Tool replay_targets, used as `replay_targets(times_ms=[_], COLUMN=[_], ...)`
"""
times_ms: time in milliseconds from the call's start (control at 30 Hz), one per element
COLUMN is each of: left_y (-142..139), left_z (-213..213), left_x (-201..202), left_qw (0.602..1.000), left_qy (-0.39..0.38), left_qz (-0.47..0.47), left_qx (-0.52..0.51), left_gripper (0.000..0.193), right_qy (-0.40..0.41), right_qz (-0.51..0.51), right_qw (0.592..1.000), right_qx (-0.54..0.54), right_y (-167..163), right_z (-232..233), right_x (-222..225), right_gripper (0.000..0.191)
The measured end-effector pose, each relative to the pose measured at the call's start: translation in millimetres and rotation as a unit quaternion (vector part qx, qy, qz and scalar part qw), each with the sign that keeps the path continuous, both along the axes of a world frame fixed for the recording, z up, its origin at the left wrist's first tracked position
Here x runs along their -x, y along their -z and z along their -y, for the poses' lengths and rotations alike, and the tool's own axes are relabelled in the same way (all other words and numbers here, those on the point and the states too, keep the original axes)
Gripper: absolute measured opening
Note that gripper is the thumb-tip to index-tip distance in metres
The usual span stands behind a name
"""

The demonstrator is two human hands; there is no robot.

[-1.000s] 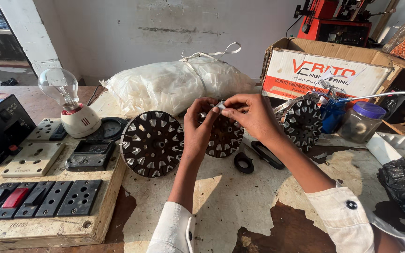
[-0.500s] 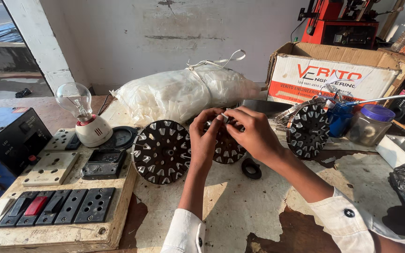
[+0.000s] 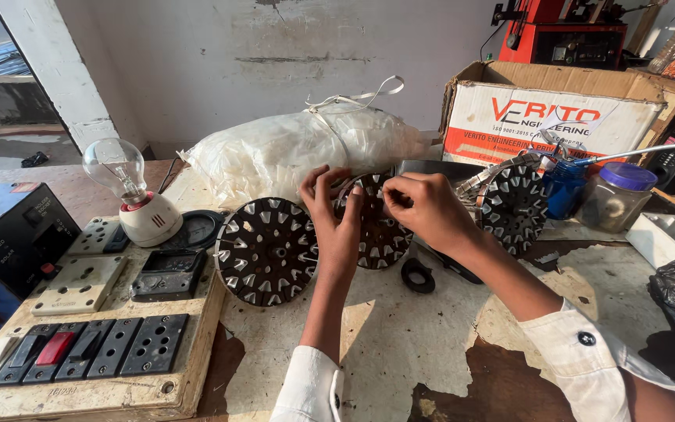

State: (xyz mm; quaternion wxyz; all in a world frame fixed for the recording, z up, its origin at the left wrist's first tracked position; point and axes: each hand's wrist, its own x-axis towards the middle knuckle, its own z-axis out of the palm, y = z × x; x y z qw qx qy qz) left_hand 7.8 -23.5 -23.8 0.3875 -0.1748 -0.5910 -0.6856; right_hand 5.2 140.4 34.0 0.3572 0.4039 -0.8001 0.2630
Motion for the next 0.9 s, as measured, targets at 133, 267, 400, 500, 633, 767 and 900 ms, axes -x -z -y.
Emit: replay_targets(times_ms=[133, 267, 400, 500, 633, 767, 900], left_y=[-1, 8, 12, 6, -5, -14, -16], left_z=[4, 7, 6, 5, -1, -5, -4], left_x=[15, 25, 25, 20, 9, 2, 0], left_qw=[0.988, 0.981, 0.989, 0.987, 0.991, 0.991, 0.987], left_qy=[0.071, 0.094, 0.090, 0.089, 0.063, 0.057, 0.074], left_qz=[0.113, 0.164, 0.105, 0.127, 0.117, 0.111, 0.135], left_qx=[-0.080, -0.046, -0.042, -0.037, 0.005, 0.040, 0.051], left_gripper=[0.040, 0.043, 0.039, 0.038, 0.036, 0.034, 0.032], right_qy=[0.000, 0.002, -0.009, 0.021, 0.023, 0.054, 0.085], right_qz=[0.054, 0.046, 0.049, 0.063, 0.061, 0.089, 0.104], right_qw=[0.997, 0.997, 0.997, 0.996, 0.996, 0.994, 0.990], right_qx=[0.060, 0.065, 0.063, 0.067, 0.054, 0.037, 0.047], right_y=[3, 7, 10, 9, 1, -5, -6], right_z=[2, 3, 4, 5, 0, -6, -4], right_x=[8, 15, 16, 16, 17, 15, 11], right_gripper=[0.011, 0.012, 0.014, 0.014, 0.014, 0.012, 0.013])
